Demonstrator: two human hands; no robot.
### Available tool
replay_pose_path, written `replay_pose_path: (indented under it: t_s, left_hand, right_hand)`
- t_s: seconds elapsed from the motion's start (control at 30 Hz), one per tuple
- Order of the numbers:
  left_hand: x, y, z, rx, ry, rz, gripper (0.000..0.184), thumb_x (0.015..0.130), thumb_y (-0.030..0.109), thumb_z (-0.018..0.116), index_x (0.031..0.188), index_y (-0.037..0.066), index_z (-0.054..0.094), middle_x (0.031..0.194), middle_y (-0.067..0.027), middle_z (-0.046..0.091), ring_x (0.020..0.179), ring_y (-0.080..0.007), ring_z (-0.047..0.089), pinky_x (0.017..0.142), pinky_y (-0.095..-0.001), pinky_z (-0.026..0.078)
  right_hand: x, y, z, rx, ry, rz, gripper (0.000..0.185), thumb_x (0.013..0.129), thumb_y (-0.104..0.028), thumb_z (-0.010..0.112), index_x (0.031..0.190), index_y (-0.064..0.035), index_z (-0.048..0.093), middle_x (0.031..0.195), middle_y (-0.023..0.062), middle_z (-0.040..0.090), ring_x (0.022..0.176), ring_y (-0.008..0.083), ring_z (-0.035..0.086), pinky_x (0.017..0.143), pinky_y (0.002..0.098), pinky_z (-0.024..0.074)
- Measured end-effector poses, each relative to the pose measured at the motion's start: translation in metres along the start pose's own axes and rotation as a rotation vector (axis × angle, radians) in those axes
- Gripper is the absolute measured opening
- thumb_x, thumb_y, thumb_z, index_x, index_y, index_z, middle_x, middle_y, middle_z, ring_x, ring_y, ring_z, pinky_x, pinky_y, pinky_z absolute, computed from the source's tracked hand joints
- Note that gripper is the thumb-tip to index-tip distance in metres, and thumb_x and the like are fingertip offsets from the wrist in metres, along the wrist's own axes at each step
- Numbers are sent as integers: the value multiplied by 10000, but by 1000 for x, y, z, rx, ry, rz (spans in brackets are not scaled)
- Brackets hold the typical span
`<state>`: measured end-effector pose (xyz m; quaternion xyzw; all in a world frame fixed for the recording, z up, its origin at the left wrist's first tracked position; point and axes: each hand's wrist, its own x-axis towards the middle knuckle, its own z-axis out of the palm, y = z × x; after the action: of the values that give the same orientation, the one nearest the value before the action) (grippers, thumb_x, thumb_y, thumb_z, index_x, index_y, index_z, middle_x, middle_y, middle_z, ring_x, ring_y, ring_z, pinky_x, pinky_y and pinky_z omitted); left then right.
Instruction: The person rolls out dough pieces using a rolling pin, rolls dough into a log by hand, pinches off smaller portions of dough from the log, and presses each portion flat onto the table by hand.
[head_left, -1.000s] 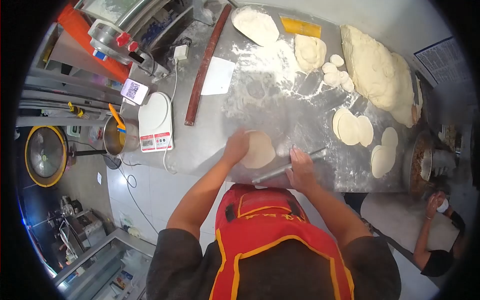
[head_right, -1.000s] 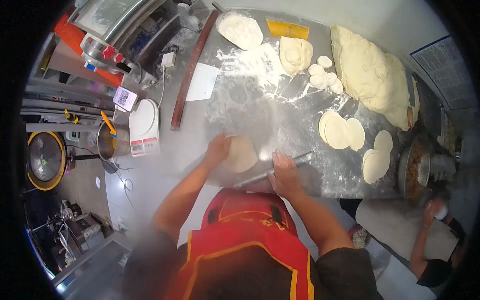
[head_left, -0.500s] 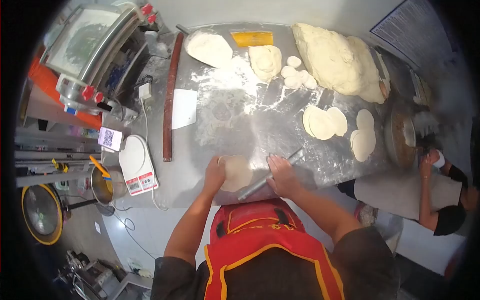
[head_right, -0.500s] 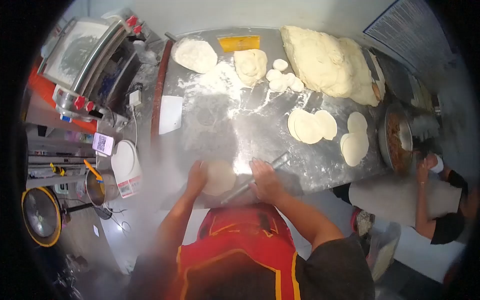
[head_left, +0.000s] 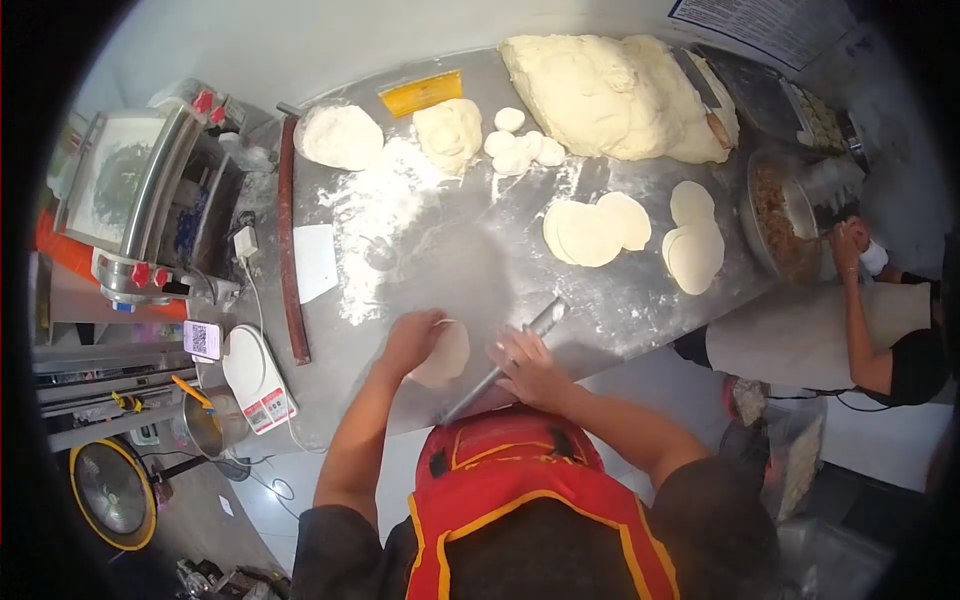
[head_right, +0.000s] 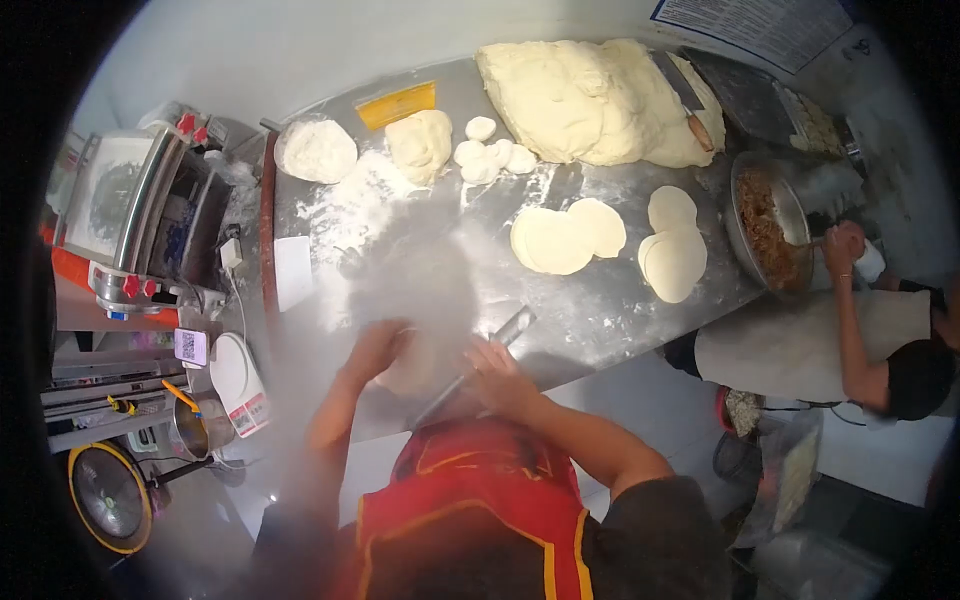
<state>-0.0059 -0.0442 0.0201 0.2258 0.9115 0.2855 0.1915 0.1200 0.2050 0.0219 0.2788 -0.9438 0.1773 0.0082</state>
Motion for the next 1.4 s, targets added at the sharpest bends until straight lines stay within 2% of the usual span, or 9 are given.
replay_pose_path:
  t_s: [0.13,0.27,0.43,0.53,0.63,0.73,0.83,1.27,1.4]
  left_hand:
    - [85,93,-14,121,-140,150,254,887,197,599,1092,67,674,1030,-179,681,940,-357,648,822,-427,512]
    - [165,165,7,-329,20,125,337,876,208,627,1181,65,627,1020,-190,674,958,-359,642,867,-442,494]
    - [156,148,24,-167,264,24,499,881,219,629,1316,17,489,1368,-205,491,1259,-363,462,1054,-421,375]
    - [93,114,43,12,416,-108,491,901,223,602,1336,31,480,1378,-203,485,1267,-396,450,1069,-454,356]
    - [20,79,77,131,516,-172,492,934,228,535,1388,58,451,1444,-191,423,1325,-400,386,1102,-491,299]
    - [-6,82,86,342,459,-388,494,951,250,489,1412,78,439,1480,-176,385,1372,-359,344,1124,-502,252]
    - [1,87,89,458,465,-439,484,950,248,449,1421,132,447,1501,-116,381,1390,-323,328,1132,-483,240]
    - [-2,77,117,424,608,-514,524,864,277,535,1371,151,497,1442,-97,443,1340,-320,389,1096,-471,293]
    - [0,79,113,364,573,-573,542,852,277,555,1380,173,490,1436,-96,452,1332,-311,403,1091,-469,298]
  right_hand:
    - [-28,20,18,18,-9,-81,523,849,-231,557,1361,-144,498,1333,119,496,1279,275,429,1087,510,305]
    - [-13,28,13,163,48,-114,450,835,-202,559,1283,-156,550,1261,84,529,1188,265,483,1057,476,331]
    - [20,39,8,300,23,-116,241,811,-128,543,1033,-88,630,1065,91,608,1062,253,556,1019,418,393]
    - [41,52,4,175,193,-167,193,794,-121,564,968,-77,636,1003,88,600,1011,274,564,996,448,407]
    - [53,97,-21,432,177,12,217,806,-129,576,1008,-67,621,998,114,597,1006,305,559,966,488,410]
    - [44,186,-51,213,517,289,366,844,-201,637,1151,-14,567,1103,192,578,1052,363,536,948,478,401]
    - [40,285,-80,234,561,749,652,711,-371,788,1191,6,557,1119,182,598,1098,356,526,961,435,409]
    - [72,347,-99,539,-242,622,563,630,-367,830,1045,-40,636,1091,163,633,1066,325,575,931,417,444]
    - [69,336,-99,430,-235,543,480,648,-329,821,989,-24,674,1116,183,645,1051,305,596,903,387,462]
